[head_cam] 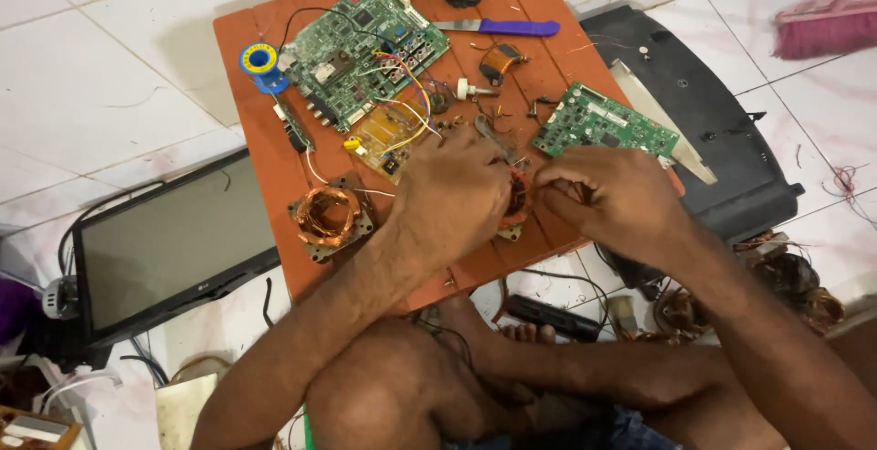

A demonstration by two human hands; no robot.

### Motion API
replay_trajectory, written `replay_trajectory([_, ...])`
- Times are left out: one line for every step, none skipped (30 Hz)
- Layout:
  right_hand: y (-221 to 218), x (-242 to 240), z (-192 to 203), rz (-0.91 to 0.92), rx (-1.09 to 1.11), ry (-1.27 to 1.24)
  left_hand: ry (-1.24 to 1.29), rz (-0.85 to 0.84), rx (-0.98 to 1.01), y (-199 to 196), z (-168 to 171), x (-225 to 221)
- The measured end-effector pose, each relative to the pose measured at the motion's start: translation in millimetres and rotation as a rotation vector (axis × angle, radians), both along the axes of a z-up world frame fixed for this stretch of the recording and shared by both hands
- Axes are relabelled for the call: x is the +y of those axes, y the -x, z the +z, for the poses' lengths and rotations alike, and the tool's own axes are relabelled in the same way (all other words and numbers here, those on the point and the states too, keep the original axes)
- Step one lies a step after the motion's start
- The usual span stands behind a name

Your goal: The person sits on the floor at a small wooden board covered with circuit boards and motor parts and rewinds copper wire around a motor stator by hand, threading and pressing the wire into slots. They hold the stator steady with one hand while guiding the wire with the other, occasionally repositioning the winding and picking up loose wire ends.

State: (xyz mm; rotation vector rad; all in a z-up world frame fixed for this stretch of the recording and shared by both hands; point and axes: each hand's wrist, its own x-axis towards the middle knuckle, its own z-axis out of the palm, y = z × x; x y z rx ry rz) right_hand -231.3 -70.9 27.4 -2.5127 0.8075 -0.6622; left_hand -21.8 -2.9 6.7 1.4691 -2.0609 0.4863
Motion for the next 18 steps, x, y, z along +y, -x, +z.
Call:
replay_trajectory([-1,-1,-2,-0.006,0.007,0.0,0.055,0.005,-0.044,2,1,1])
replay_trajectory([-1,-3,-1,-0.007,0.008,-0.001,0.054,0.003,-0.043,2,0,0])
replay_trajectory([-1,-5,1,0.028,0.012,0.037,0.086,-0.015,-0.028,2,0,-1])
replay_trajectory([-2,-7,2,0.063,0.015,0.076,0.118,-0.033,-0.014,2,-1,-1])
replay_trajectory([-1,-9,-2,0.062,0.017,0.073,0.116,-0.034,-0.012,1,-3,-1])
replay_trajectory([-1,-12,-6,0.079,0.03,0.114,0.057,-0.046,0.017,-1,-5,0])
replay_trajectory([-1,-15,-9,0.094,0.041,0.157,0.0,-0.059,0.045,-3,-6,-1])
replay_trajectory([-2,-11,-2,0.093,0.042,0.157,0.001,-0.06,0.046,-3,-5,0])
replay_trajectory([-3,-8,5,0.08,0.043,0.163,-0.08,-0.05,0.09,-2,-4,1])
replay_trajectory([-5,-4,12,0.068,0.045,0.17,-0.16,-0.04,0.134,-2,-3,3])
replay_trajectory([-4,-4,12,0.069,0.046,0.171,-0.159,-0.039,0.134,-2,-4,2])
replay_trajectory([-4,-5,12,0.078,0.031,0.149,-0.178,-0.034,0.144,-3,-5,1])
replay_trajectory([-4,-4,11,0.087,0.017,0.125,-0.199,-0.028,0.154,-3,-6,1])
replay_trajectory([-3,-6,8,0.088,0.018,0.124,-0.2,-0.027,0.156,-3,-6,2])
replay_trajectory([-2,-8,5,0.096,-0.007,0.11,-0.216,-0.021,0.162,-3,-6,3])
replay_trajectory([-1,-10,3,0.104,-0.033,0.097,-0.231,-0.016,0.168,-3,-5,3])
replay_trajectory([0,-11,-1,0.103,-0.034,0.098,-0.231,-0.016,0.167,-3,-4,4])
replay_trajectory([2,-13,-5,0.108,-0.054,0.091,-0.261,0.001,0.177,-3,-3,5])
